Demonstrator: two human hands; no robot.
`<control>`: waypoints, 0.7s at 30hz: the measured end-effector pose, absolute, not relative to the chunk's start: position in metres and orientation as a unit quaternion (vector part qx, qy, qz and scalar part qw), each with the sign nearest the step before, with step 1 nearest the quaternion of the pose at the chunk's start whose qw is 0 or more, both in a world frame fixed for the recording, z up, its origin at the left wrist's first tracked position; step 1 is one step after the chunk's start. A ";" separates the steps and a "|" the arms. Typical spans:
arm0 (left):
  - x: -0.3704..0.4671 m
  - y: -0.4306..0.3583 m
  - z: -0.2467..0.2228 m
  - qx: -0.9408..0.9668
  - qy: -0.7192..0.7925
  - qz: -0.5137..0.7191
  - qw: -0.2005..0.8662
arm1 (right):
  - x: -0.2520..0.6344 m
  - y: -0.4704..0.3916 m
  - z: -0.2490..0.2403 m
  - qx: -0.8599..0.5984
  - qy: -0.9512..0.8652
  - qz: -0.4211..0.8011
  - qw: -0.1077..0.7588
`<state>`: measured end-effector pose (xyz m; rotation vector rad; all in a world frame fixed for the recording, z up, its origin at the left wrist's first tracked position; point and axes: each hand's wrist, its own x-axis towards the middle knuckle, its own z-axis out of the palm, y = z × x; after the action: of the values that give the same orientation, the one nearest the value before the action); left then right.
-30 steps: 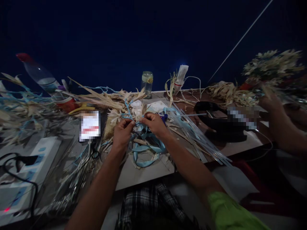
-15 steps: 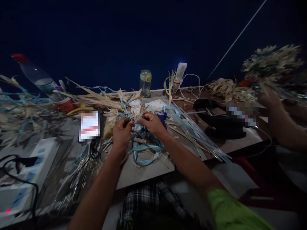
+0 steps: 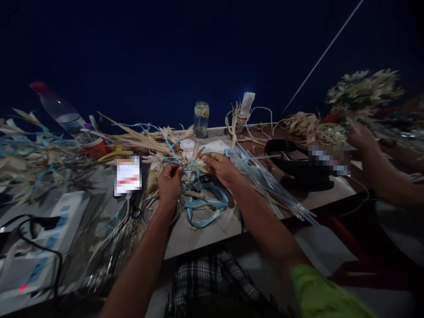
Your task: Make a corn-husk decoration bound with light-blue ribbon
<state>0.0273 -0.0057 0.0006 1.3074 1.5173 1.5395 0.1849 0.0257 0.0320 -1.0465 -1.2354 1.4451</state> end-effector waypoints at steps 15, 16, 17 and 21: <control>0.022 0.004 -0.011 0.489 0.563 0.604 0.281 | 0.246 0.021 0.007 -0.733 -0.653 0.149 0.121; 0.021 0.003 -0.011 0.489 0.563 0.605 0.280 | 0.244 0.021 0.005 -0.737 -0.650 0.149 0.111; 0.021 0.003 -0.011 0.489 0.562 0.606 0.281 | 0.243 0.022 0.003 -0.742 -0.646 0.149 0.103; 0.022 0.001 -0.008 0.492 0.552 0.608 0.289 | 0.241 0.029 -0.001 -0.753 -0.632 0.148 0.112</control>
<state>0.0218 0.0006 -0.0080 1.3125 1.4721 1.6230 0.2410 0.0292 -0.0008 -2.2100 -1.8552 0.4353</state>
